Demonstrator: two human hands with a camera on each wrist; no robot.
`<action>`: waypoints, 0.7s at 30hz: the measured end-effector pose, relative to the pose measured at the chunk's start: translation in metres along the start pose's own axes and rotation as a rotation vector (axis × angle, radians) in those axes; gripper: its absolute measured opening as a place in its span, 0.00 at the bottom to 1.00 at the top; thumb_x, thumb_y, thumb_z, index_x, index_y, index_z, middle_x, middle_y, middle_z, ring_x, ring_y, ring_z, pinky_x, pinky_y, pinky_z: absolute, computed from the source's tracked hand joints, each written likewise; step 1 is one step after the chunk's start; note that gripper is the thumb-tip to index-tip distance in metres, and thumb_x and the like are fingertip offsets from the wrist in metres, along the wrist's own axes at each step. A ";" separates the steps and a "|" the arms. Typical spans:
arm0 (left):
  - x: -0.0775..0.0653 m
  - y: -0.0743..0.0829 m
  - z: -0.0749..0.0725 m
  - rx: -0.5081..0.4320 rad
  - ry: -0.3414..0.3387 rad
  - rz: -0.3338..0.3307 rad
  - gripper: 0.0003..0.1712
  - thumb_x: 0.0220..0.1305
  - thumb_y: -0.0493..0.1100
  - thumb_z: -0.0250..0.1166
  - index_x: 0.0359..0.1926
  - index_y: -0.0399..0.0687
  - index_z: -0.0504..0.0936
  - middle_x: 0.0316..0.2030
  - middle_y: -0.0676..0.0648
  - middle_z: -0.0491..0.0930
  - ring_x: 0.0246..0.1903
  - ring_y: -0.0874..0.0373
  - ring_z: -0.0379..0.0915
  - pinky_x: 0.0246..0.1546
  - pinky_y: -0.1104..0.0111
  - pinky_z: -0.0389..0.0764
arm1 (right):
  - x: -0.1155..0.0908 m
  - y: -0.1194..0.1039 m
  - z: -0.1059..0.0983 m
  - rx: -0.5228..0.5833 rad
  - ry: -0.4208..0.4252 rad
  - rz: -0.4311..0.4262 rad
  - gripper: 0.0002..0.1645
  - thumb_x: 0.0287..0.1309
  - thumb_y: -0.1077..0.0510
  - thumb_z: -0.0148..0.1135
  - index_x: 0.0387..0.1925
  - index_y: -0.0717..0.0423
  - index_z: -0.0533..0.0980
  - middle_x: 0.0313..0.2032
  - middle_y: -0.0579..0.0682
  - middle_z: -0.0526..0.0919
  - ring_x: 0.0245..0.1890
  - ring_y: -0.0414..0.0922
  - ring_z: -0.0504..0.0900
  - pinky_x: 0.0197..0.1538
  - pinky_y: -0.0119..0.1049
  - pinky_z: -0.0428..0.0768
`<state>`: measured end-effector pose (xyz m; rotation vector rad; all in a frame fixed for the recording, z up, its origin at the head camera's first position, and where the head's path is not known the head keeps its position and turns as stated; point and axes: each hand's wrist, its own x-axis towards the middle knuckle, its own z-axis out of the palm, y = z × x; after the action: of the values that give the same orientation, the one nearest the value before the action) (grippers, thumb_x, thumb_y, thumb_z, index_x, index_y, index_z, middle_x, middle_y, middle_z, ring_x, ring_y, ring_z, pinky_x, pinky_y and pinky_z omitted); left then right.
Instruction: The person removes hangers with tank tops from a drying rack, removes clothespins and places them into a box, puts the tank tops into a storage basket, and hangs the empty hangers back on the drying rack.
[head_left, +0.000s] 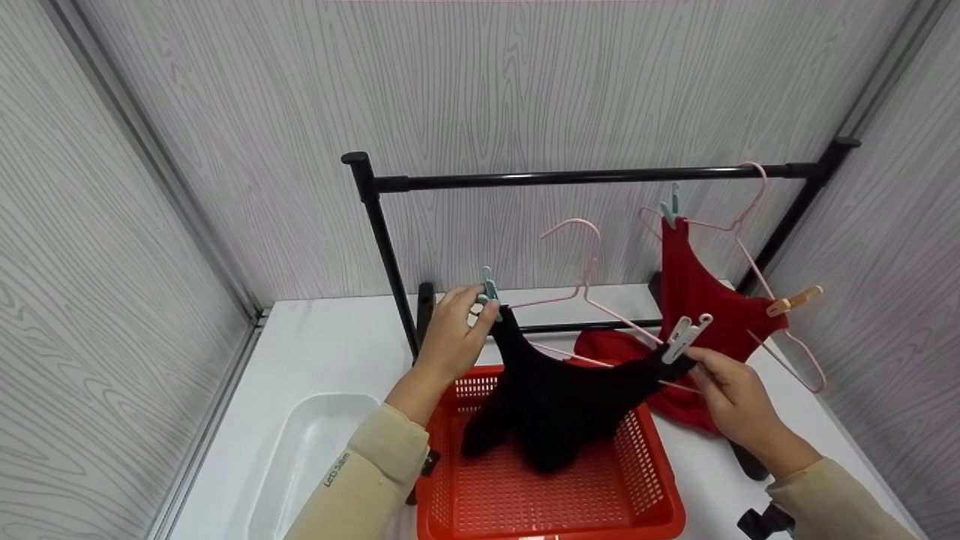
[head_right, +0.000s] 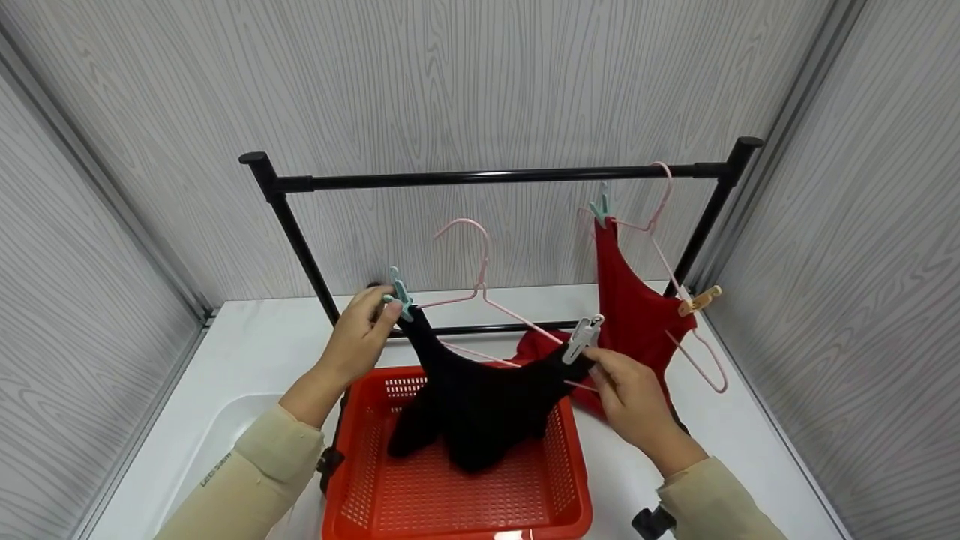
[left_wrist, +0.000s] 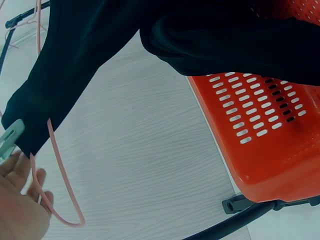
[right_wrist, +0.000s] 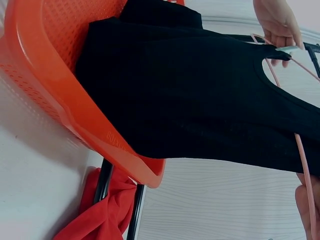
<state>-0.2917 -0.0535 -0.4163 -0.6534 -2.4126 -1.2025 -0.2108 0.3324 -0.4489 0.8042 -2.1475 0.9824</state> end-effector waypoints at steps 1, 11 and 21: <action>0.000 0.000 0.000 -0.016 -0.002 0.010 0.23 0.77 0.53 0.50 0.56 0.41 0.80 0.57 0.43 0.79 0.60 0.50 0.70 0.62 0.54 0.71 | 0.000 0.000 0.000 -0.001 0.002 0.000 0.25 0.45 0.88 0.56 0.44 0.71 0.80 0.36 0.57 0.85 0.38 0.31 0.78 0.51 0.16 0.73; -0.003 -0.003 -0.003 -0.155 -0.016 0.034 0.20 0.76 0.52 0.54 0.56 0.43 0.78 0.51 0.48 0.80 0.56 0.55 0.73 0.54 0.59 0.77 | 0.002 -0.003 0.000 -0.009 -0.007 -0.010 0.22 0.47 0.87 0.57 0.44 0.71 0.80 0.37 0.55 0.85 0.40 0.29 0.78 0.50 0.16 0.73; -0.005 -0.001 -0.001 -0.234 -0.013 -0.001 0.17 0.75 0.51 0.57 0.54 0.45 0.76 0.47 0.51 0.81 0.51 0.58 0.76 0.51 0.61 0.78 | 0.002 -0.002 0.001 -0.007 -0.006 -0.028 0.23 0.46 0.87 0.57 0.43 0.71 0.80 0.37 0.57 0.86 0.47 0.26 0.79 0.54 0.17 0.72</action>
<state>-0.2881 -0.0562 -0.4184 -0.7294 -2.3027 -1.5000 -0.2108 0.3300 -0.4469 0.8331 -2.1373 0.9592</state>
